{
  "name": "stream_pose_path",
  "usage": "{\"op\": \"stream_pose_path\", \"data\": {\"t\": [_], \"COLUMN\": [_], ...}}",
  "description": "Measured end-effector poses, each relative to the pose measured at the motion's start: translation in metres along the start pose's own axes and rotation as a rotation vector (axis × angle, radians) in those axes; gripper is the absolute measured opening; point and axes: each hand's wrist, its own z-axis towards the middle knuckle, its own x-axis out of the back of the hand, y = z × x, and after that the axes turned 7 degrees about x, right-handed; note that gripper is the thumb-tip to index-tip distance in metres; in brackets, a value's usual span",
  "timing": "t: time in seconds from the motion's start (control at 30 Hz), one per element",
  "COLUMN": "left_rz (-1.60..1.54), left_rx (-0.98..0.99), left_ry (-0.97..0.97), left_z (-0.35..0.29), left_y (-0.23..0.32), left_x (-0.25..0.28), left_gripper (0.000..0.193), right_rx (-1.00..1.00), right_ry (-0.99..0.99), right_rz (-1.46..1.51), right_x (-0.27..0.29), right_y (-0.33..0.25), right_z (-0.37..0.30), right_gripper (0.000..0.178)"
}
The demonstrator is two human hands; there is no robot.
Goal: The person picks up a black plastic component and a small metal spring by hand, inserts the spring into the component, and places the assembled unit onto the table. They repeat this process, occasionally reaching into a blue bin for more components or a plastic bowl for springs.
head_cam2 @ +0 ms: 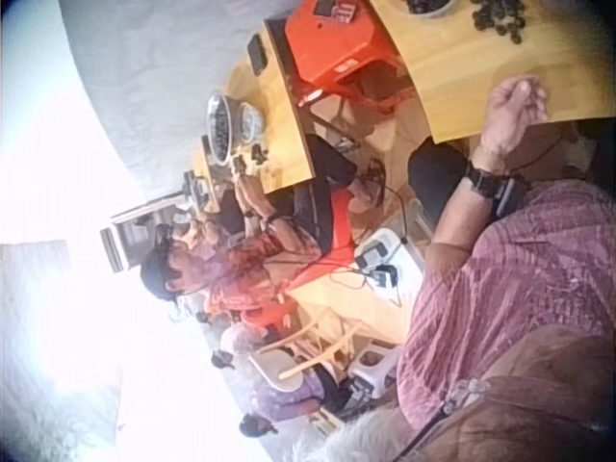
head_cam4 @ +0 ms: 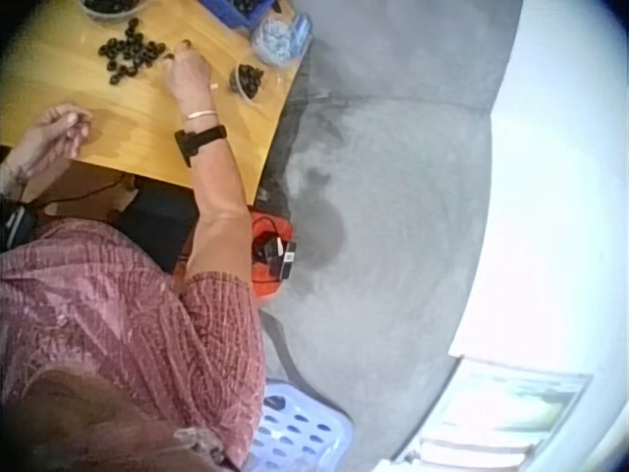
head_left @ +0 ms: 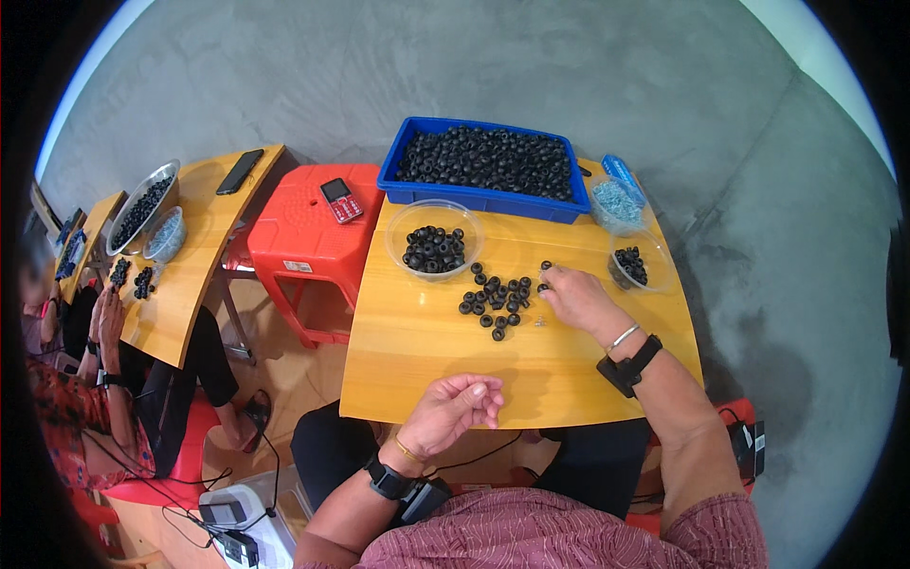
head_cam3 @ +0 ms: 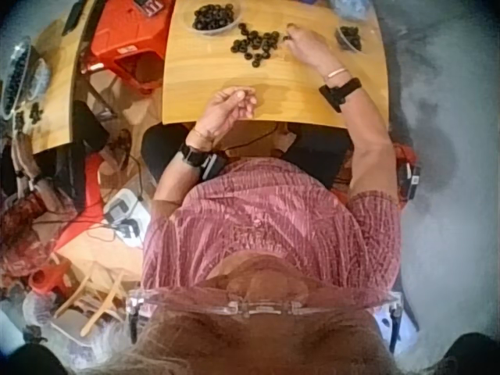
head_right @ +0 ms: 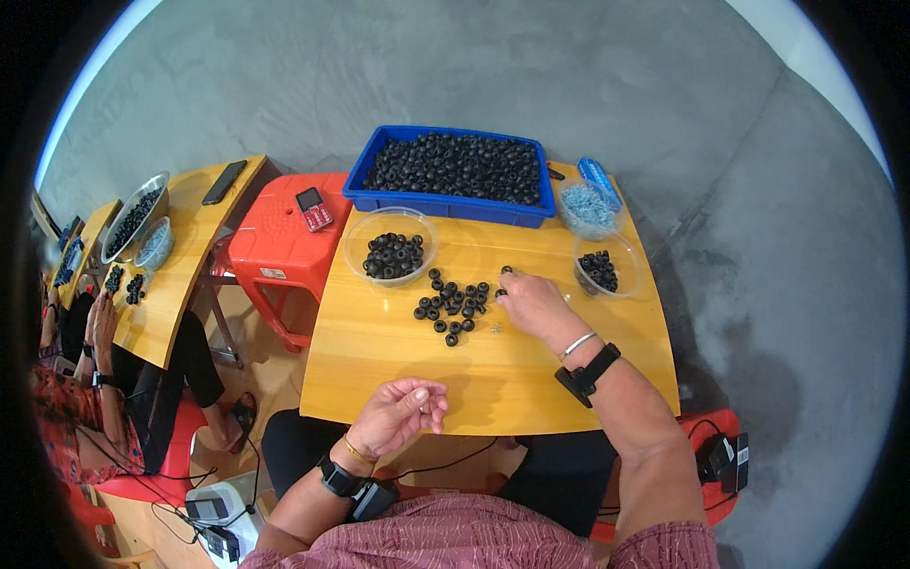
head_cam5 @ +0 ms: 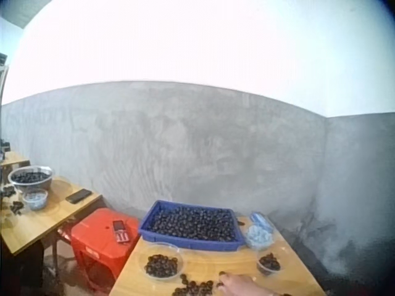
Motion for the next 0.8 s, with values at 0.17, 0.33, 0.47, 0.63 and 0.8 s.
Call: {"op": "stream_pose_path", "data": {"t": [0.17, 0.33, 0.47, 0.63, 0.8], "left_rz": [0.053, 0.095, 0.105, 0.153, 0.163], "left_rx": [0.002, -0.019, -0.019, -0.028, -0.016], "left_ry": [0.012, 0.035, 0.046, 0.054, 0.065], "left_z": [0.001, 0.001, -0.001, 0.002, 0.002], "left_y": [0.000, -0.002, -0.002, -0.004, -0.004], "left_x": [-0.002, -0.005, -0.009, -0.009, -0.010], "left_gripper": [0.023, 0.022, 0.022, 0.022, 0.023], "right_rx": [0.109, 0.025, 0.012, -0.050, -0.109], "right_ry": [0.165, 0.185, 0.171, 0.095, 0.134], "right_rz": [0.048, 0.127, 0.127, 0.045, 0.172], "right_x": [-0.009, 0.003, 0.012, 0.001, 0.005], "right_y": [0.013, 0.007, -0.003, 0.009, 0.005], "right_z": [-0.007, -0.010, -0.020, -0.026, -0.025], "right_gripper": [0.015, 0.015, 0.017, 0.018, 0.019]}}
